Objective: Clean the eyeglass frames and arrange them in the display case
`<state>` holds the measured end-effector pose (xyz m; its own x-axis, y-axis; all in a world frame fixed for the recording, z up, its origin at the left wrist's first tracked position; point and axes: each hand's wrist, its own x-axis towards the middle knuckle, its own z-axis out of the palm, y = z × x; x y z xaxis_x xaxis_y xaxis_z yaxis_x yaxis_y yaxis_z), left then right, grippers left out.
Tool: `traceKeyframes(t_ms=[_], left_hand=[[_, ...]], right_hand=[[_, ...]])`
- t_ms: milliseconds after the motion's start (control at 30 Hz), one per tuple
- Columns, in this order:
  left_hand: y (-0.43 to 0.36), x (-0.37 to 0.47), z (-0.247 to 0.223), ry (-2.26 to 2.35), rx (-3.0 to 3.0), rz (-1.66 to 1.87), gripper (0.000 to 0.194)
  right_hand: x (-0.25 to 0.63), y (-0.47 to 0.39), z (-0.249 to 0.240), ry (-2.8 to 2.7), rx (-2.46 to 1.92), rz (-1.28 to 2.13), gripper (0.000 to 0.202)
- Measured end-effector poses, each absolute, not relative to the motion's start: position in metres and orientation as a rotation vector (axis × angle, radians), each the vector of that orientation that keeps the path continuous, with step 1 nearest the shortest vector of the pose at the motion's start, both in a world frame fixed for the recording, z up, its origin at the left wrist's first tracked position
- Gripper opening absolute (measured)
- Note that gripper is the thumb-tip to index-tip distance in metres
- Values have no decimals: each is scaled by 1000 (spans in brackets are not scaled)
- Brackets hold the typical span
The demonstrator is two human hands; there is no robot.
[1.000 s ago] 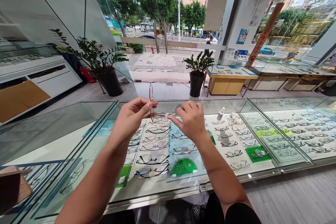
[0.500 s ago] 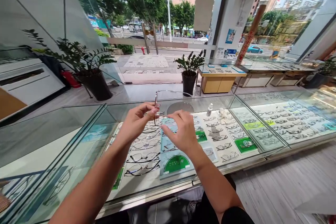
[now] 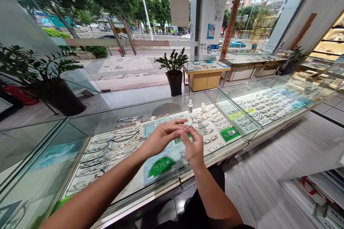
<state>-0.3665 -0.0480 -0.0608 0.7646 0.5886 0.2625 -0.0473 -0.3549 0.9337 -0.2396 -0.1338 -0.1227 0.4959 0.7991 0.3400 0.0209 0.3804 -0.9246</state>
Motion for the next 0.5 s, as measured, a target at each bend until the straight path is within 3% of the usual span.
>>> traceKeyframes(t_ms=[267,500], left_hand=[[-66,-319,-58,201,1987,498,27],[-21,-261,-96,615,1733,902,25]], right_hand=[[-190,-171,-145,-718,-1142,515,37],[-154,-186,-152,-638,-1186,441,35]])
